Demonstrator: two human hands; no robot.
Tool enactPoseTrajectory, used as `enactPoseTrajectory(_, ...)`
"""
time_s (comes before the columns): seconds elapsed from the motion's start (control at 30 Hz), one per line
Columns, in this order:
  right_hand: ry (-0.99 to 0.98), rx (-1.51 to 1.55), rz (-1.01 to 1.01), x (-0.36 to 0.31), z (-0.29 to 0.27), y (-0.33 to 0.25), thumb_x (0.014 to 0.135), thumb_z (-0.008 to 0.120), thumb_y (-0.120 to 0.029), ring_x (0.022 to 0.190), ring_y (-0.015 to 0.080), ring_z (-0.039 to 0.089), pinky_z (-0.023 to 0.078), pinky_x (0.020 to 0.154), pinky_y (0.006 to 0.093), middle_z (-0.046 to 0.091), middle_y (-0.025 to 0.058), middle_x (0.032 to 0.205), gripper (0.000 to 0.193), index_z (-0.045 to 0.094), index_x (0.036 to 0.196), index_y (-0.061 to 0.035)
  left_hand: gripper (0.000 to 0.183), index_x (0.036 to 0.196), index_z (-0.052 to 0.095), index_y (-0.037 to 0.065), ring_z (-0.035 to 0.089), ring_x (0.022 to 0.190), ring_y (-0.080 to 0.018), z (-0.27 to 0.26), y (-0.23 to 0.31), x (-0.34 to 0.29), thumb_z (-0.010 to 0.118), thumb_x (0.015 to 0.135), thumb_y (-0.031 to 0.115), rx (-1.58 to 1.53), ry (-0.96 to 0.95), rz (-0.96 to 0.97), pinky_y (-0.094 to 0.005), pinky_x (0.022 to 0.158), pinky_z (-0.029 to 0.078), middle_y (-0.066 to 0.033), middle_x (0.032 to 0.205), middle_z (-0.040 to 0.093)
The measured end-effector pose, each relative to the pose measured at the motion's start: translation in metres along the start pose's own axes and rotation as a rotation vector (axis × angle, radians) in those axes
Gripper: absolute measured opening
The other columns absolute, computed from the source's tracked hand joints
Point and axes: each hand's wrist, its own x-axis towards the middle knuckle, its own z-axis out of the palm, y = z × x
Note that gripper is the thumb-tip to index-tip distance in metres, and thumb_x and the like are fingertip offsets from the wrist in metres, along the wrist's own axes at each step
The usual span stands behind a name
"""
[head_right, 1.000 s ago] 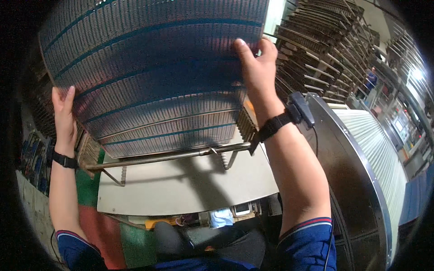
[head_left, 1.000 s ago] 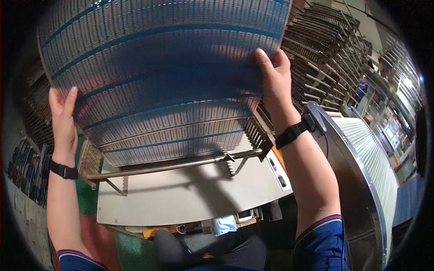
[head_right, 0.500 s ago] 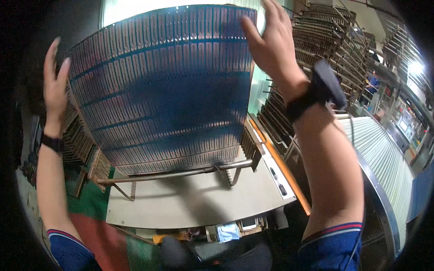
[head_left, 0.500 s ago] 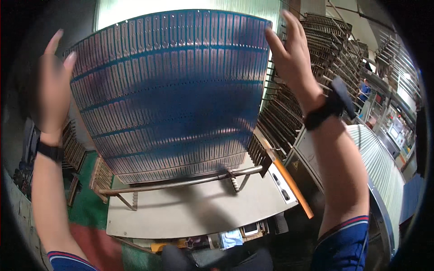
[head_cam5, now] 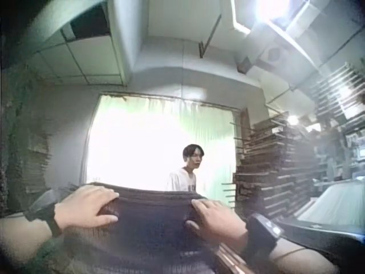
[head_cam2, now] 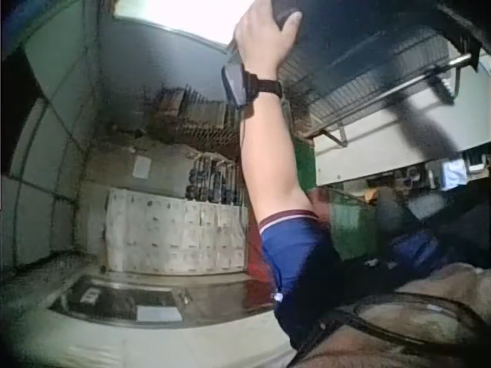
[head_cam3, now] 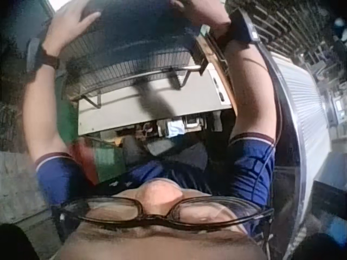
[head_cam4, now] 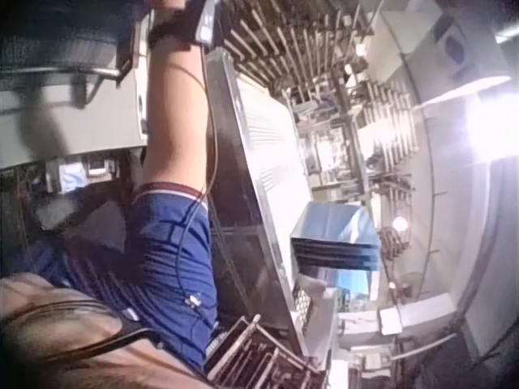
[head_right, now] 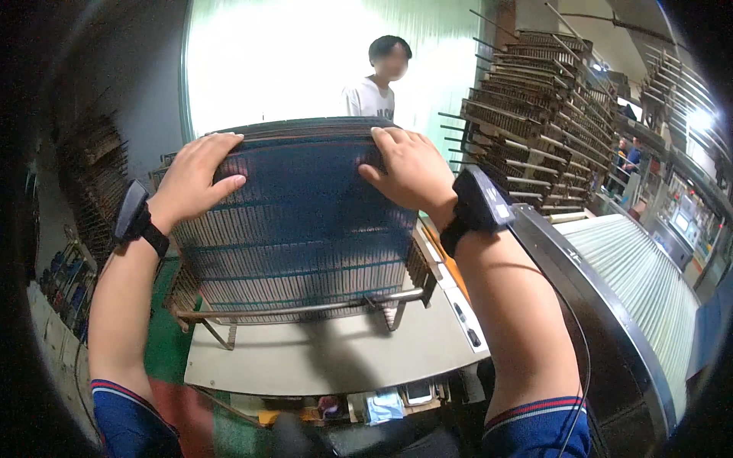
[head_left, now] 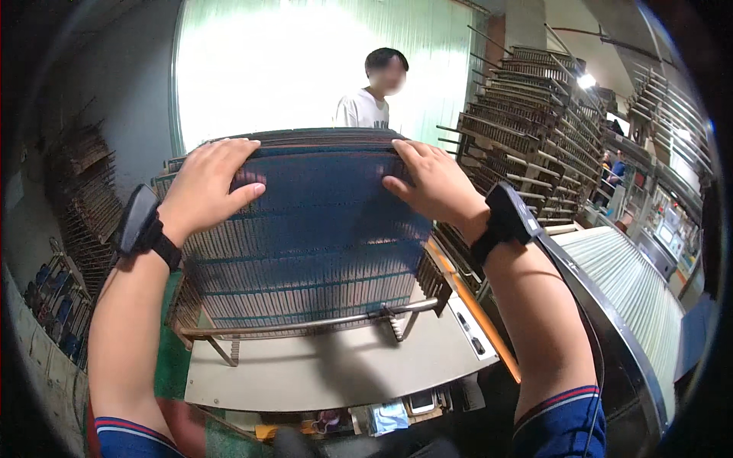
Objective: Manually sorting and stacking printed circuit boards from a conveyor into a storage rack.
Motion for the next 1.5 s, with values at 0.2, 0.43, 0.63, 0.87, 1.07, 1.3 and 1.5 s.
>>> enactPoseTrajectory(0.2,0.032,0.046,-0.04,-0.011,-0.015,0.009,0.09,0.063,-0.032,0.129,0.0347,0.048,0.037,0.11,0.0418,0.053,0.022,0.134,0.059,0.046,0.136,0.0009,0.059,0.136,0.05,0.006,0.05,0.127,-0.0339,-0.014,0.004,-0.001,0.062,0.088,0.038,-0.021,-0.049,-0.01,-0.0451,0.109,0.038,-0.0179,0.135,0.055)
enactPoseTrajectory(0.43,0.055,-0.082,0.119,-0.099,-0.079,0.085,0.091,0.06,-0.024,0.122,0.0348,0.053,0.041,0.106,0.0404,0.058,0.0202,0.127,0.048,0.053,0.131,-0.0004,0.055,0.134,0.053,0.004,0.053,0.124,-0.033,-0.008,0.001,0.005,0.058,0.091,0.04,-0.098,-0.072,-0.068,-0.045,0.107,0.039,-0.0165,0.132,0.058)
enactPoseTrajectory(0.63,-0.064,-0.211,0.485,-0.229,-0.134,0.149,0.087,0.064,-0.021,0.124,0.0367,0.05,0.04,0.107,0.0404,0.055,0.0213,0.131,0.051,0.051,0.133,-0.0024,0.053,0.13,0.056,0.004,0.055,0.122,-0.0327,-0.001,-0.005,0.015,0.053,0.094,0.043,-0.041,-0.019,-0.122,-0.0437,0.105,0.041,-0.0165,0.131,0.06)
enactPoseTrajectory(0.87,-0.222,-0.265,0.918,-0.341,-0.154,0.167,0.09,0.061,-0.029,0.124,0.04,0.049,0.039,0.107,0.0419,0.054,0.0262,0.13,0.053,0.051,0.131,0.0038,0.045,0.123,0.061,0.006,0.061,0.111,-0.0333,-0.021,-0.006,0.016,0.049,0.096,0.04,-0.199,-0.168,-0.122,-0.0426,0.096,0.047,-0.0161,0.119,0.066)
enactPoseTrajectory(1.07,-0.249,-0.162,0.84,-0.332,-0.147,0.163,0.093,0.057,-0.032,0.119,0.0407,0.052,0.041,0.103,0.0423,0.058,0.0258,0.123,0.046,0.059,0.122,0.0032,0.038,0.11,0.065,0.002,0.061,0.105,-0.0361,-0.007,-0.005,0.028,0.047,0.098,0.033,-0.155,-0.086,-0.163,-0.0437,0.091,0.048,-0.0186,0.11,0.066)
enactPoseTrajectory(1.3,-0.241,-0.143,0.811,-0.328,-0.149,0.16,0.093,0.055,-0.027,0.105,0.0429,0.057,0.045,0.092,0.0448,0.063,0.0255,0.106,0.033,0.065,0.107,0.0008,0.044,0.132,0.049,0.005,0.06,0.112,-0.0308,-0.021,-0.043,0.062,0.059,0.094,0.024,-0.408,0.348,-0.841,-0.0402,0.095,0.047,-0.0194,0.118,0.063)
enactPoseTrajectory(1.5,-0.023,-0.204,0.682,-0.361,-0.136,0.182,0.096,0.048,-0.024,0.092,0.0406,0.061,0.047,0.082,0.0481,0.065,0.024,0.09,0.03,0.065,0.094,0.0007,0.038,0.125,0.056,0.002,0.059,0.111,-0.0319,0.022,0.049,0.031,0.06,0.088,0.005,-0.441,0.668,-0.166,-0.0402,0.098,0.046,-0.0168,0.119,0.062)
